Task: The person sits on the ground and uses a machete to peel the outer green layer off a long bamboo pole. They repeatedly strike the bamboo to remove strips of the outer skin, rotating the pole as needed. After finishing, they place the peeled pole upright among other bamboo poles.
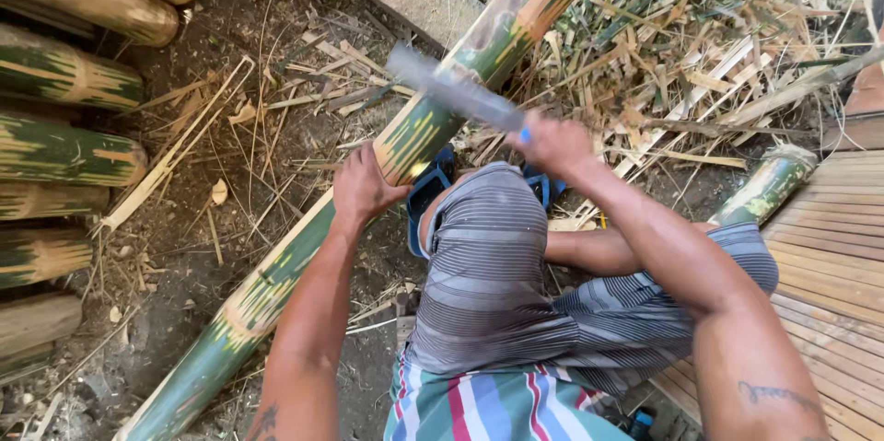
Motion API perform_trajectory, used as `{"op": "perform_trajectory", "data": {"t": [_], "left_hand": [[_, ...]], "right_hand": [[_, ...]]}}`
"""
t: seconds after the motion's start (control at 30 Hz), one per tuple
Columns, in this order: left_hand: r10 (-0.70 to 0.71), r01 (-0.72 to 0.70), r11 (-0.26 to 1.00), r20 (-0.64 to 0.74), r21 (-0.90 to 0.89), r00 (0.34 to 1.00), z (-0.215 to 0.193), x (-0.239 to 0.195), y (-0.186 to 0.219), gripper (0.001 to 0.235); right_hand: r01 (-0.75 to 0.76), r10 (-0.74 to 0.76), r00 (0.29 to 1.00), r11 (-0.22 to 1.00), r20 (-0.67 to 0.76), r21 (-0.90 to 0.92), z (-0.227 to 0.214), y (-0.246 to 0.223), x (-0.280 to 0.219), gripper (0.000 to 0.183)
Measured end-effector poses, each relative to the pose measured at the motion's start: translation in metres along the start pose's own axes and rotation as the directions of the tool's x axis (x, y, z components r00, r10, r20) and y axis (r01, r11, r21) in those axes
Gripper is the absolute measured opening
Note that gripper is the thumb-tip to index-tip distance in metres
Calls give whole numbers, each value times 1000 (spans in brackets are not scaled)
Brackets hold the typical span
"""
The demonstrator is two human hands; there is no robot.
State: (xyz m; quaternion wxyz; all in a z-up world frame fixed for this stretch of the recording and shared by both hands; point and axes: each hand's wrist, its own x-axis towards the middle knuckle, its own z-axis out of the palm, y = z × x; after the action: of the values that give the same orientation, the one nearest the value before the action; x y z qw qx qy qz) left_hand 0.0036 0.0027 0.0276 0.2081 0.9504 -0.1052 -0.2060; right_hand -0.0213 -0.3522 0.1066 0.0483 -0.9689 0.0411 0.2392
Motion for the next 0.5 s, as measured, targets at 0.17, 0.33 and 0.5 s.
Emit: {"op": "perform_trajectory", "data": {"t": [0.17,0.33,0.5], "left_hand": [[52,-54,998,-111,-16,992,9,-14,-1,111],[15,-15,1000,-17,-5,1000,3,1,-4,117],[26,-26,1000,-21,-3,999,3,0,-3,115]], "right_hand": [[-1,-3,997,999,-80,-47,-16,52,11,58],[-168,171,982,985,-84,37,-28,48,7,60],[141,-99,975,967,198,-210,0,28,-17,68]]}}
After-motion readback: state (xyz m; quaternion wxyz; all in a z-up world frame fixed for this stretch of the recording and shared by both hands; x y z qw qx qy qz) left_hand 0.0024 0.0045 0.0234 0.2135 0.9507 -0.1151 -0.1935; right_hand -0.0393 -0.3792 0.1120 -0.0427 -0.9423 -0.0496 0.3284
